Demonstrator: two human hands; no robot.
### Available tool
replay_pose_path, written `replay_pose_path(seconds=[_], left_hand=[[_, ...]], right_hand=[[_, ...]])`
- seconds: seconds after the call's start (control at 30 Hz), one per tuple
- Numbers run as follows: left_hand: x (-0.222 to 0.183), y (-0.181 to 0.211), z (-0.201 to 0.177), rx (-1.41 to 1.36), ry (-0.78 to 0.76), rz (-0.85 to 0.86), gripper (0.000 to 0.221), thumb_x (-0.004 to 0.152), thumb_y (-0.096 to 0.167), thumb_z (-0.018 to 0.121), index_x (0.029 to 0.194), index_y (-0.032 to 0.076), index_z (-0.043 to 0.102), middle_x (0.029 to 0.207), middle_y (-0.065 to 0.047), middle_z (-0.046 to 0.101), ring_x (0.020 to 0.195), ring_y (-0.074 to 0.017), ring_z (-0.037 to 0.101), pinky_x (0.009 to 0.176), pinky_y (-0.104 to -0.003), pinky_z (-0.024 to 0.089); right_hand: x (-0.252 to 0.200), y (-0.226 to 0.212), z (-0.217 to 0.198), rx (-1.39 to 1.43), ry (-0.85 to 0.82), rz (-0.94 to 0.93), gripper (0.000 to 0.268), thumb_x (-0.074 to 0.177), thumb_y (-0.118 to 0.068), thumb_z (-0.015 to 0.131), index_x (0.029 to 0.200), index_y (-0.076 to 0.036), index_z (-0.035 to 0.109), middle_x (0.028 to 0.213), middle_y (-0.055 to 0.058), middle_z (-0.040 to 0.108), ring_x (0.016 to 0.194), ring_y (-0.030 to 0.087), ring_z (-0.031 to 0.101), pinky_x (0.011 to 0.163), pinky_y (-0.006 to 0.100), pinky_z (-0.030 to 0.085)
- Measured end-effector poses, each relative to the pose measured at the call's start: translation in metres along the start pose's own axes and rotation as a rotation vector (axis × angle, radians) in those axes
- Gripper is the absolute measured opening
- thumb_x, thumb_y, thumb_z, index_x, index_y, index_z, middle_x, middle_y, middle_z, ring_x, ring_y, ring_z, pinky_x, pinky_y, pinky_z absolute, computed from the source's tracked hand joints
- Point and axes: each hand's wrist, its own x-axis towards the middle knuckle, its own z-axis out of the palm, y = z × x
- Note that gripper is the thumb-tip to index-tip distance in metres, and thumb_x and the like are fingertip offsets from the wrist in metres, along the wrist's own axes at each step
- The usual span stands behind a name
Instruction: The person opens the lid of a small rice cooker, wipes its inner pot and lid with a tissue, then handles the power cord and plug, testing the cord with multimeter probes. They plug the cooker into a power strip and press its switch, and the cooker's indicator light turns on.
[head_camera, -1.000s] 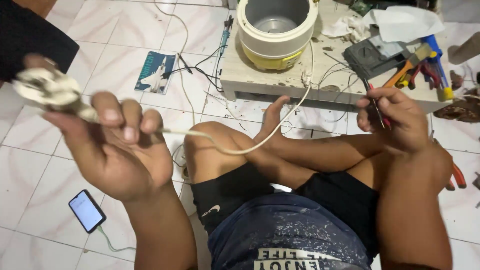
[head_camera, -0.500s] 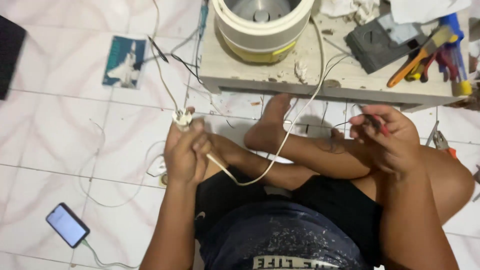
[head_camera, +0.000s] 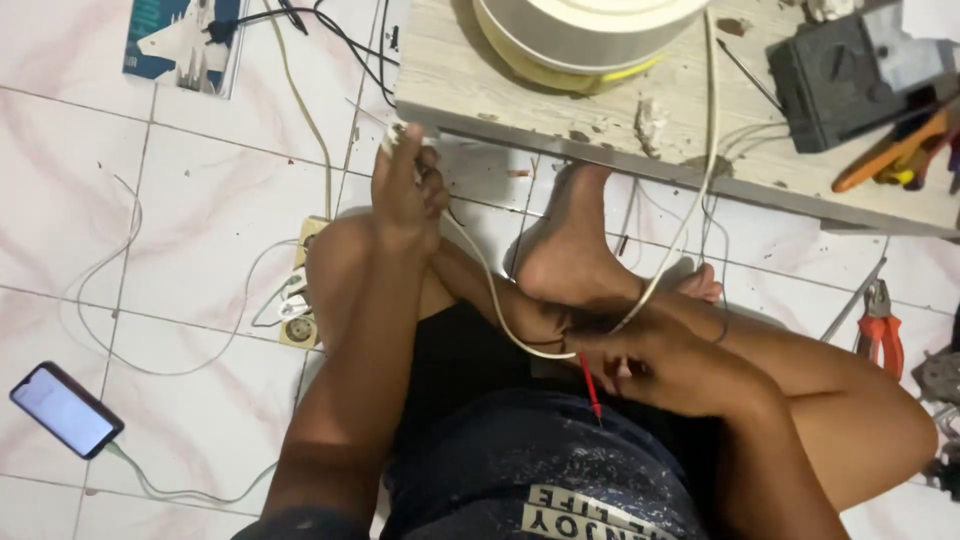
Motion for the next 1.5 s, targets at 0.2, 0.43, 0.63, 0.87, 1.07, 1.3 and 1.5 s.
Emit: replay_pose_path(seconds=[0.2, 0.43, 0.63, 0.87, 1.07, 1.3, 1.5], left_hand=[[0.025, 0.012, -0.02, -0.187, 0.139, -0.002, 0.03, 0.097, 0.038, 0.071, 0.102, 0.019, 0.049, 0.074, 0.002, 0.05, 0.045, -0.0078, 0.036, 0.034, -0.019, 0.027], [0.051, 0.013, -0.031, -0.252, 0.314, -0.025, 0.032, 0.088, 0.041, 0.075, 0.098, 0.017, 0.057, 0.069, 0.003, 0.052, 0.04, -0.0089, 0.038, 0.029, -0.02, 0.025], [0.062, 0.02, -0.026, -0.223, 0.267, -0.129, 0.034, 0.087, 0.044, 0.071, 0.081, 0.016, 0.054, 0.058, 0.004, 0.042, 0.037, -0.0076, 0.034, 0.027, -0.02, 0.022], [0.076, 0.006, -0.056, -0.253, 0.148, -0.158, 0.031, 0.089, 0.053, 0.07, 0.091, 0.026, 0.055, 0.065, 0.008, 0.054, 0.04, -0.0073, 0.04, 0.032, -0.019, 0.033], [0.079, 0.0, -0.062, -0.36, 0.101, -0.122, 0.031, 0.092, 0.048, 0.067, 0.091, 0.021, 0.052, 0.061, 0.005, 0.058, 0.035, -0.0107, 0.042, 0.028, -0.022, 0.032], [0.064, 0.004, -0.055, -0.35, 0.142, -0.073, 0.03, 0.091, 0.047, 0.07, 0.095, 0.024, 0.052, 0.064, 0.01, 0.052, 0.039, -0.0061, 0.039, 0.031, -0.016, 0.03], [0.074, 0.005, -0.059, -0.362, 0.118, -0.157, 0.031, 0.09, 0.044, 0.072, 0.091, 0.021, 0.051, 0.063, 0.007, 0.056, 0.038, -0.0071, 0.041, 0.028, -0.018, 0.031]], right_hand=[[0.143, 0.02, -0.011, -0.251, 0.392, -0.066, 0.016, 0.097, -0.024, 0.066, 0.1, -0.013, 0.077, 0.08, 0.012, 0.076, 0.083, 0.037, 0.075, 0.075, 0.047, 0.058], [0.284, 0.092, 0.008, -0.828, 0.436, 0.152, 0.02, 0.082, -0.014, 0.069, 0.089, 0.0, 0.081, 0.076, 0.022, 0.072, 0.08, 0.041, 0.076, 0.064, 0.049, 0.063], [0.309, 0.124, 0.03, -0.881, 0.47, 0.171, 0.019, 0.085, -0.016, 0.07, 0.093, -0.001, 0.079, 0.08, 0.019, 0.07, 0.079, 0.039, 0.076, 0.058, 0.052, 0.062], [0.297, 0.104, 0.055, -0.666, 0.662, -0.161, 0.022, 0.086, -0.014, 0.061, 0.096, 0.003, 0.07, 0.082, 0.015, 0.063, 0.074, 0.042, 0.072, 0.056, 0.052, 0.061], [0.269, 0.096, 0.049, -0.572, 0.709, -0.155, 0.02, 0.083, -0.017, 0.07, 0.096, -0.003, 0.067, 0.073, 0.016, 0.069, 0.072, 0.04, 0.075, 0.058, 0.047, 0.06], [0.249, 0.058, 0.025, -0.363, 0.699, 0.127, 0.024, 0.093, -0.007, 0.065, 0.115, -0.01, 0.072, 0.092, 0.019, 0.076, 0.093, 0.039, 0.076, 0.078, 0.05, 0.062], [0.332, 0.138, 0.061, -0.84, 0.638, 0.465, 0.02, 0.095, -0.018, 0.07, 0.11, -0.02, 0.081, 0.091, 0.002, 0.076, 0.101, 0.022, 0.075, 0.092, 0.039, 0.057]])
